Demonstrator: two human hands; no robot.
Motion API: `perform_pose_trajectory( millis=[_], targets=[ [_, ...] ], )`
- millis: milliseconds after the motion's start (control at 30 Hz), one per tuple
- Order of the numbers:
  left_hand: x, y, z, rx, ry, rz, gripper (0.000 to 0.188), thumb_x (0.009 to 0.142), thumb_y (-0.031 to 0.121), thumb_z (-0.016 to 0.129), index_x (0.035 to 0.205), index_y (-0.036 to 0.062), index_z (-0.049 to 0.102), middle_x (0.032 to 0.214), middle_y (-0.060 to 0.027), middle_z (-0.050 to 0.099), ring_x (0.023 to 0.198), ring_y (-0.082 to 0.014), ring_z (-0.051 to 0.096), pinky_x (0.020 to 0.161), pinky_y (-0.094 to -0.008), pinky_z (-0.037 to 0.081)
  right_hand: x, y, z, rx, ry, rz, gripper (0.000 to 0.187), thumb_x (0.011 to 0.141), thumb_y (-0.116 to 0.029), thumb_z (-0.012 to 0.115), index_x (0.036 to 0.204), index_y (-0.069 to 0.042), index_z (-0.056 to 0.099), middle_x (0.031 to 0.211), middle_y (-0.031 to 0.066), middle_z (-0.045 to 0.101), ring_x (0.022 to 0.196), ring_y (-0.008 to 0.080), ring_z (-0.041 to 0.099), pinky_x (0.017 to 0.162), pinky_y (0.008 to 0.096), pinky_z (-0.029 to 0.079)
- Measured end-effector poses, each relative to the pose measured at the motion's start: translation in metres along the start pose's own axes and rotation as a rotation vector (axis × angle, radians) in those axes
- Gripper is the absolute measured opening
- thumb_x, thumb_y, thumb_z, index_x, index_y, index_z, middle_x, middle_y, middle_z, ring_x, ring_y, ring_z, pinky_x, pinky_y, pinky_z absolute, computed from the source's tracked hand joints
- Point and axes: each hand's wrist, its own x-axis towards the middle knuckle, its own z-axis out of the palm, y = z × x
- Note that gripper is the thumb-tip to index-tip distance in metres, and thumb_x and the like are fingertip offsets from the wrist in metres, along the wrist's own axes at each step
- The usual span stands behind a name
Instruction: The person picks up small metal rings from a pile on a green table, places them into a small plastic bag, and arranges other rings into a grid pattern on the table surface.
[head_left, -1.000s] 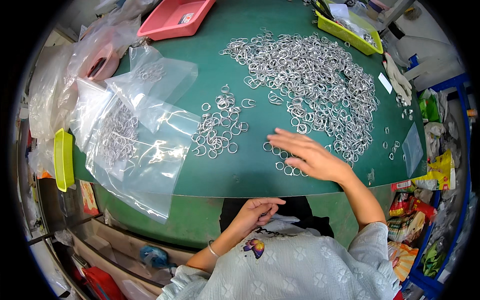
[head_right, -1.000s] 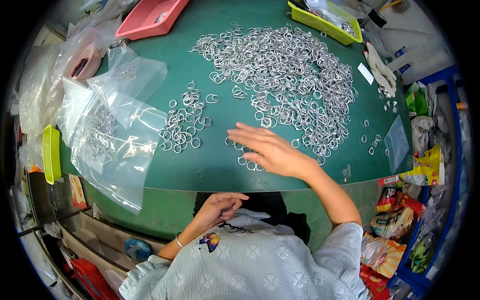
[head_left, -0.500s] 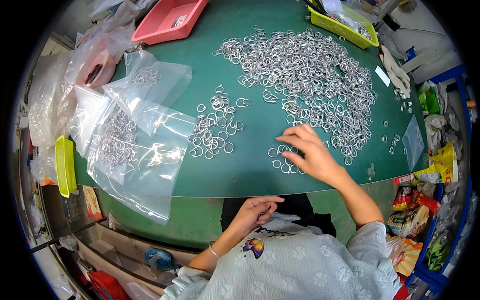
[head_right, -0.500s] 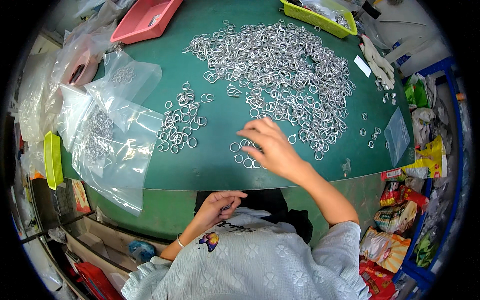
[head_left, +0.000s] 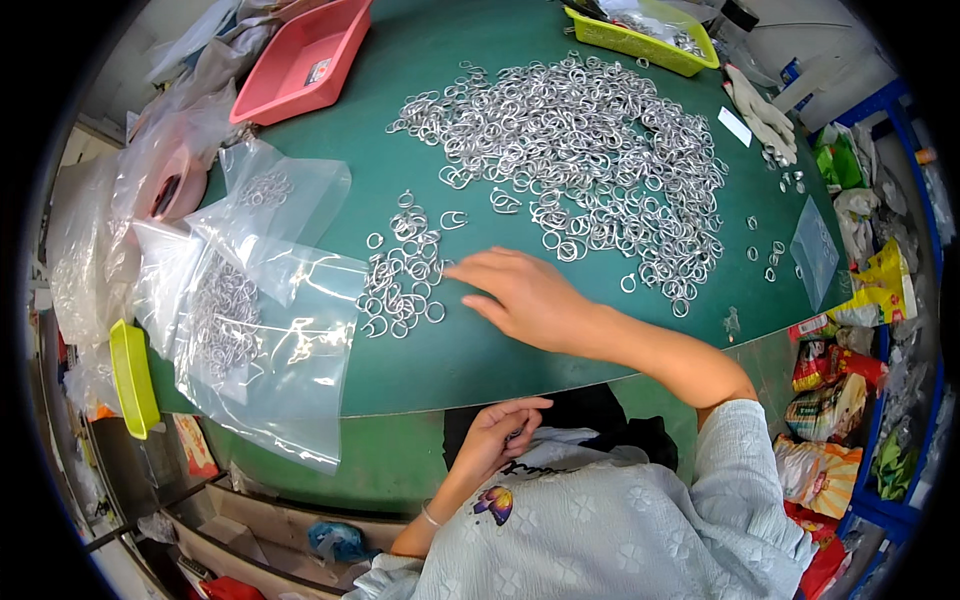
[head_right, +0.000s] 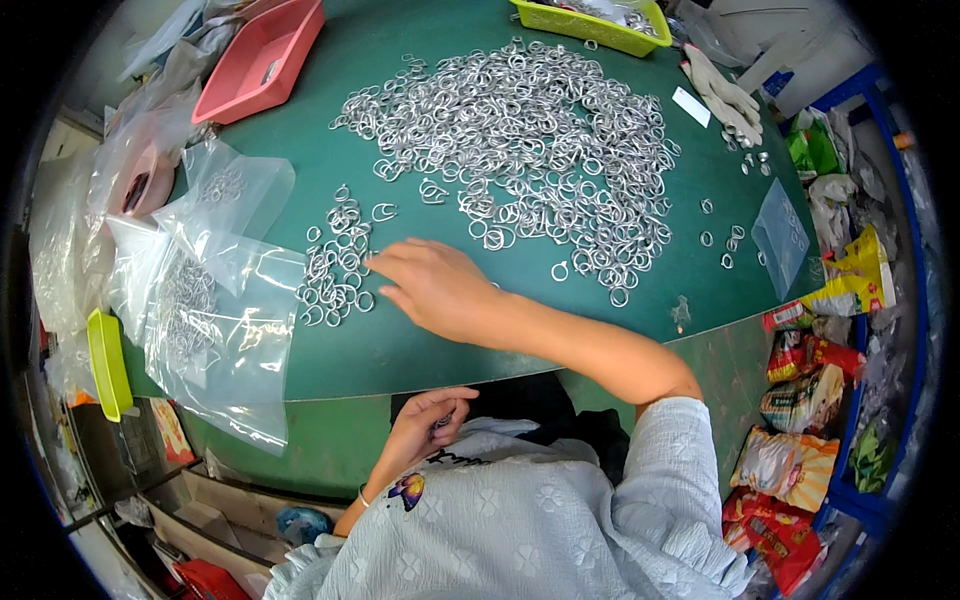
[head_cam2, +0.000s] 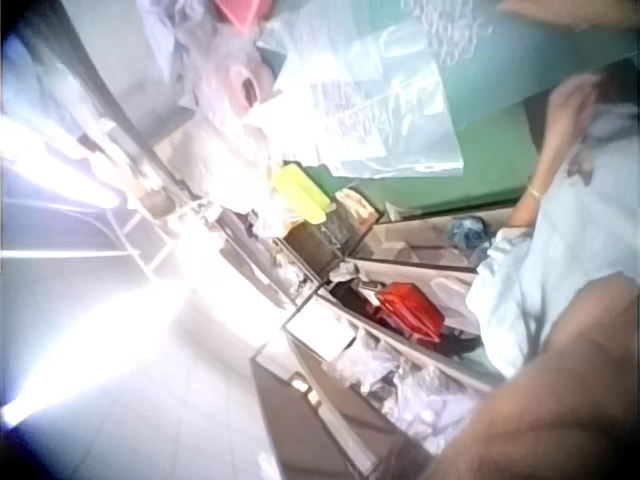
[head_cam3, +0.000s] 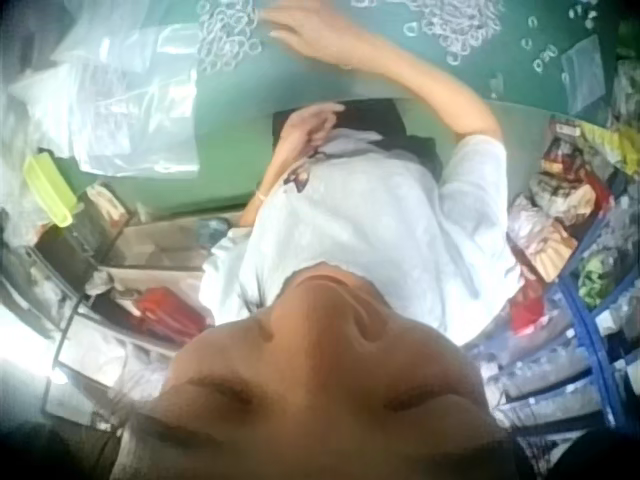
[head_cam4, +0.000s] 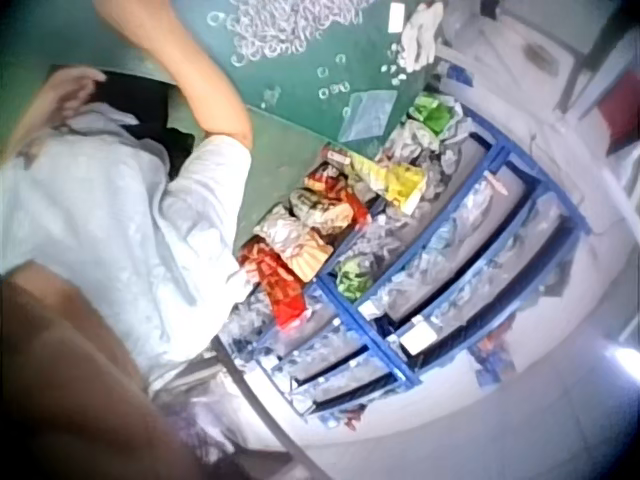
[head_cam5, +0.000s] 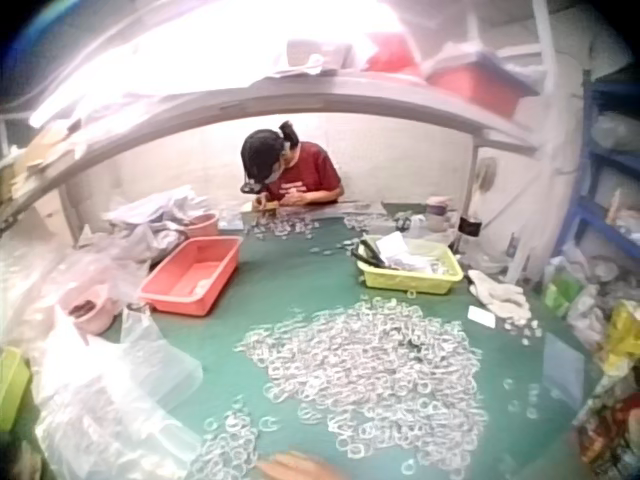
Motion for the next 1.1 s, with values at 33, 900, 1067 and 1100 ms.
perform_pose_trajectory(
  millis=[33,900,1067,1100],
  targets=[
    [0.000,0.001,-0.002,-0.013,0.008,0.000,0.029,0.094,0.003,0.041,0.116,0.0001,0.059,0.078,-0.0004,0.048,0.051,-0.0037,0.030,0.045,-0.0172,0.023,-0.011,0.002,-0.013,-0.021,-0.012,0.012,0.028,0.082,-0.012,0.063,0.108,-0.001,0.060,0.095,0.0151,0.062,0.094,0.0341,0.058,0.080,0.0432,0.046],
    [0.013,-0.011,0.012,0.077,-0.007,-0.051,0.029,0.097,0.009,0.042,0.121,-0.0011,0.054,0.076,-0.0030,0.047,0.051,-0.0055,0.033,0.044,-0.0184,0.026,-0.139,-0.004,-0.039,-0.239,0.099,0.241,0.024,0.083,-0.002,0.059,0.107,0.000,0.063,0.117,0.0120,0.061,0.120,0.0287,0.052,0.106,0.0461,0.031],
    [0.015,-0.013,0.010,-0.056,-0.054,-0.088,0.030,0.096,0.012,0.044,0.121,-0.0012,0.054,0.078,-0.0050,0.050,0.056,-0.0082,0.040,0.046,-0.0199,0.031,-0.145,0.001,-0.051,-0.181,0.387,0.316,0.022,0.083,0.000,0.057,0.105,-0.001,0.064,0.110,0.0132,0.063,0.109,0.0287,0.057,0.099,0.0419,0.036],
    [0.015,-0.012,0.010,-0.053,-0.050,-0.075,0.030,0.096,0.012,0.044,0.121,-0.0012,0.054,0.079,-0.0056,0.051,0.057,-0.0090,0.041,0.047,-0.0202,0.031,-0.152,0.004,-0.054,-0.196,0.480,0.356,0.022,0.083,0.000,0.057,0.104,-0.001,0.064,0.107,0.0136,0.063,0.105,0.0289,0.057,0.096,0.0408,0.037]
  ],
)
